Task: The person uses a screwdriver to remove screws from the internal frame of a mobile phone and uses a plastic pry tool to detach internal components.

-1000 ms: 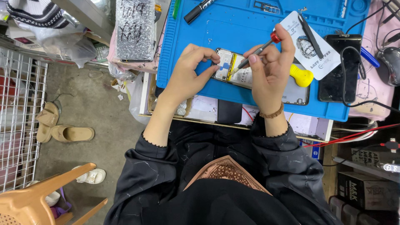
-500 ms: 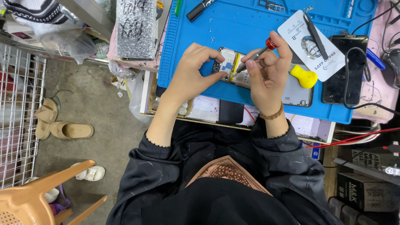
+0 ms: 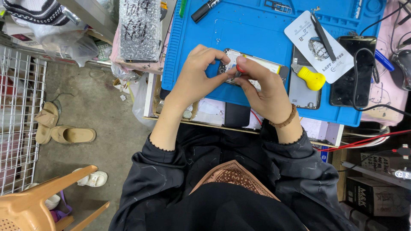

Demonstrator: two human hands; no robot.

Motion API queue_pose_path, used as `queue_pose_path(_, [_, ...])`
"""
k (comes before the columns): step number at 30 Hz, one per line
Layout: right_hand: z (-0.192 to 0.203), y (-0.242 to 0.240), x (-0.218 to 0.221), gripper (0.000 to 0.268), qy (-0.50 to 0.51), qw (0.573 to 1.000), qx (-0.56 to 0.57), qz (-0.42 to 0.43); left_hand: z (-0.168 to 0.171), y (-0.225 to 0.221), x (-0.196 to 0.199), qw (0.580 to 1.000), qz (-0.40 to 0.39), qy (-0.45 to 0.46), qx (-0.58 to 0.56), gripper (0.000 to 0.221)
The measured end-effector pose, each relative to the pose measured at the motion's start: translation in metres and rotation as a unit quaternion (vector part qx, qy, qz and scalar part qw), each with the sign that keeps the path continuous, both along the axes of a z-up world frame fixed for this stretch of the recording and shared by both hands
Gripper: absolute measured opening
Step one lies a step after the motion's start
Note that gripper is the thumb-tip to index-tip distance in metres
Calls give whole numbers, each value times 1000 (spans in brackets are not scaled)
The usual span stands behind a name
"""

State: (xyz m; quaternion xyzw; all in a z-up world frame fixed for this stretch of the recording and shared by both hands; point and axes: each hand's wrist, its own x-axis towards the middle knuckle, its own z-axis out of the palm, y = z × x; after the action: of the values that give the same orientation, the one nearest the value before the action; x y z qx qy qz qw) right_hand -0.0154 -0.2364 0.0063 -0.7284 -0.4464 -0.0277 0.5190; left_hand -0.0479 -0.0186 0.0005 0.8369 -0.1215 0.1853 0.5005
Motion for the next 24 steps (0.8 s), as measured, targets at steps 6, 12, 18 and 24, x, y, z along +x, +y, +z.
queue_pose_path(6, [-5,8,4,67,-43,995,63,-57,-2,3,0,1000,-5,6,10,26])
queue_pose_path(12, [21,6,-6,60,-80,996,37,-16,7,2,-4,999,-30,-26,12,20])
queue_pose_path(18, [5,11,5,56,-96,984,-1,-150,31,-5,-21,995,-88,-48,15,30])
queue_pose_path(24, [36,16,-5,48,-103,994,23,-41,14,-11,-8,995,-73,28,-64,16])
